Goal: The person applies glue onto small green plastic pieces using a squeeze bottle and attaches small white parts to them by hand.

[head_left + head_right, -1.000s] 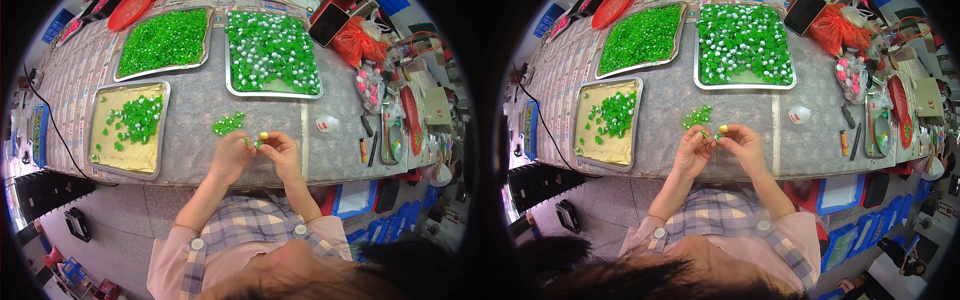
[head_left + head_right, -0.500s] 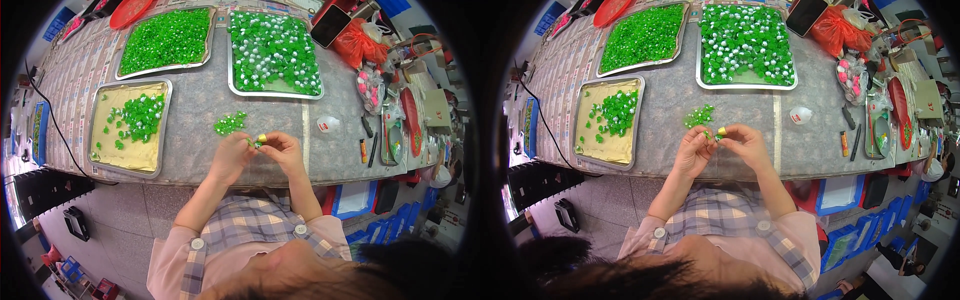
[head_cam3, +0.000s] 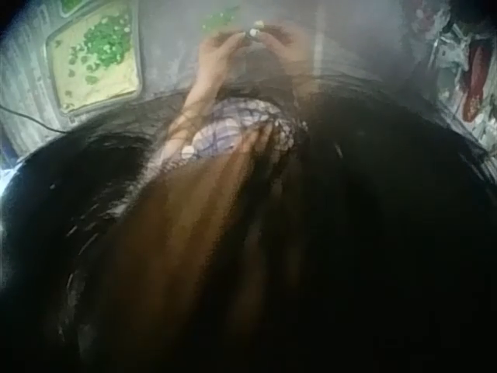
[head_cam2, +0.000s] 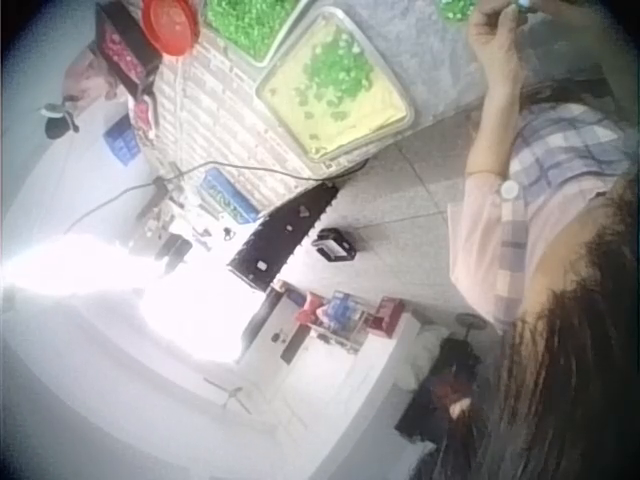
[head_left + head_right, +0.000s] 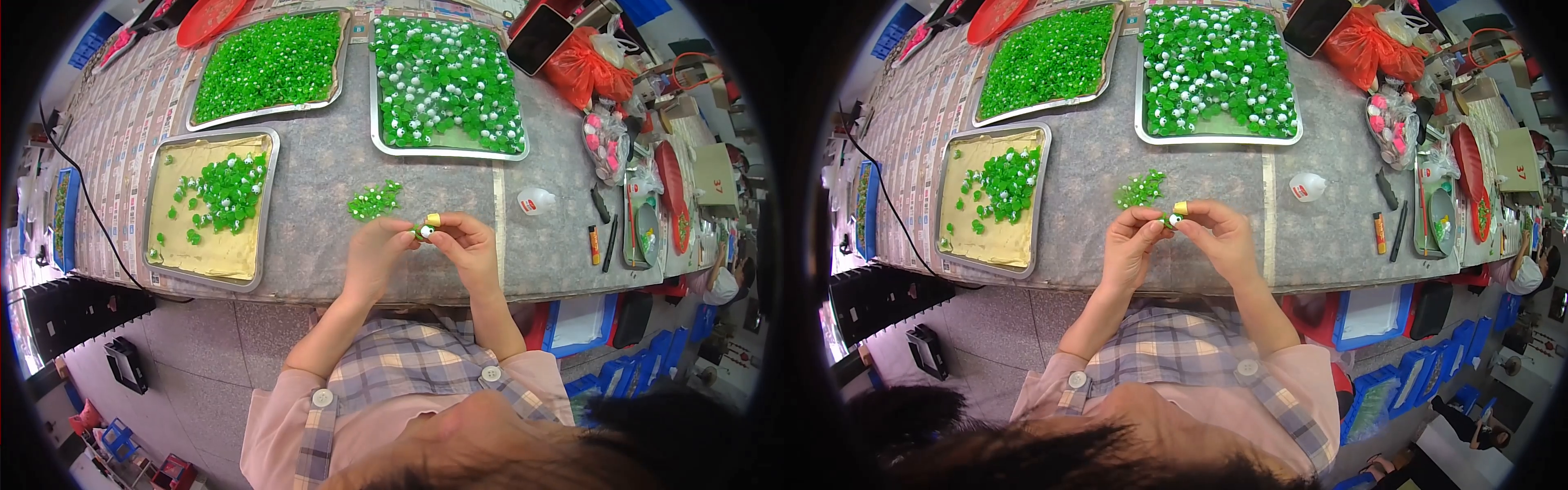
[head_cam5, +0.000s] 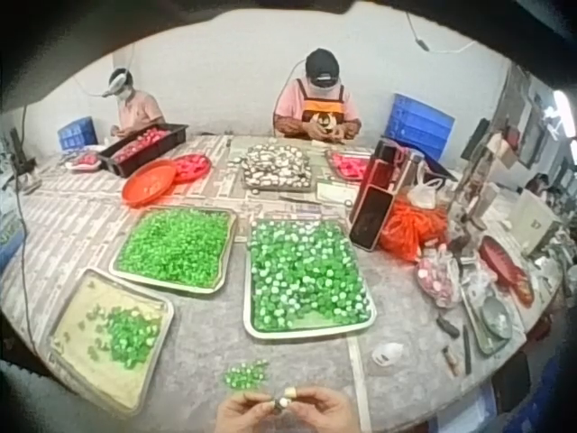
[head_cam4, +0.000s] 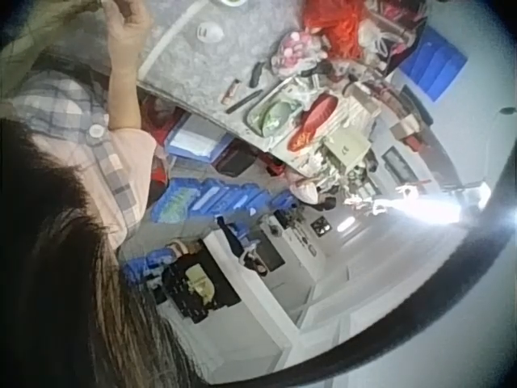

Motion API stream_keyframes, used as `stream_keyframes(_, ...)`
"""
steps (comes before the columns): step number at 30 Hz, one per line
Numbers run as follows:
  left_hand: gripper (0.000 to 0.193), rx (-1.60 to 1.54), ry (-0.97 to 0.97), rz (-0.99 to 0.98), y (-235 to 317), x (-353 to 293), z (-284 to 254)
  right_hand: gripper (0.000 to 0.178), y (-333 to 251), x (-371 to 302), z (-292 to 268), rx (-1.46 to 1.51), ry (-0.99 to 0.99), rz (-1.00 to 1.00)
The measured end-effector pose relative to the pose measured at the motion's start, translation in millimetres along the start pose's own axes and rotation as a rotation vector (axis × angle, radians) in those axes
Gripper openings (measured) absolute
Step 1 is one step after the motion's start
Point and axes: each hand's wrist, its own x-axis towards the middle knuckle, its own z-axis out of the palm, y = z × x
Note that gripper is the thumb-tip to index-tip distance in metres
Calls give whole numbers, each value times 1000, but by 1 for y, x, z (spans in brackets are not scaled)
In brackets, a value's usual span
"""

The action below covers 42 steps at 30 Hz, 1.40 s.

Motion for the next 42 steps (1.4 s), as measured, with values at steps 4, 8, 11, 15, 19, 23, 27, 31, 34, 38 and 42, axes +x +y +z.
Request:
stream_keyframes(4,8,184,-27,129,-1,0,-2,17,2,-1,-2,-95,-12,-9)
stream_keyframes(8,7,631,-6,396,4,-3,0,14,-2,-3,-1,-97,-46,33)
stream_keyframes(11,7,699,-23,371,9,-4,3,15,-1,-5,-2,3,-53,66)
stream_keyframes(15,7,738,-154,303,22,-4,1,20,-7,-4,-5,-26,-121,94)
stream_keyframes(19,6,820,-194,256,30,-4,4,22,-4,-6,-6,10,-154,98)
stream_keyframes(23,7,839,-178,255,27,-3,5,19,-2,-6,-7,53,-130,149)
stream_keyframes(27,8,867,-176,283,26,-2,2,18,2,-6,-7,53,-108,197)
stream_keyframes(31,9,918,-221,357,23,1,-6,18,2,-5,-7,94,-112,262)
stream_keyframes(34,10,989,-227,417,23,1,-7,18,7,-5,-7,93,-106,259)
stream_keyframes(38,11,1179,-224,521,26,-2,-4,18,13,-4,-5,57,-96,259)
stream_keyframes(42,12,1101,-142,606,14,-5,-19,21,10,0,0,0,-168,297)
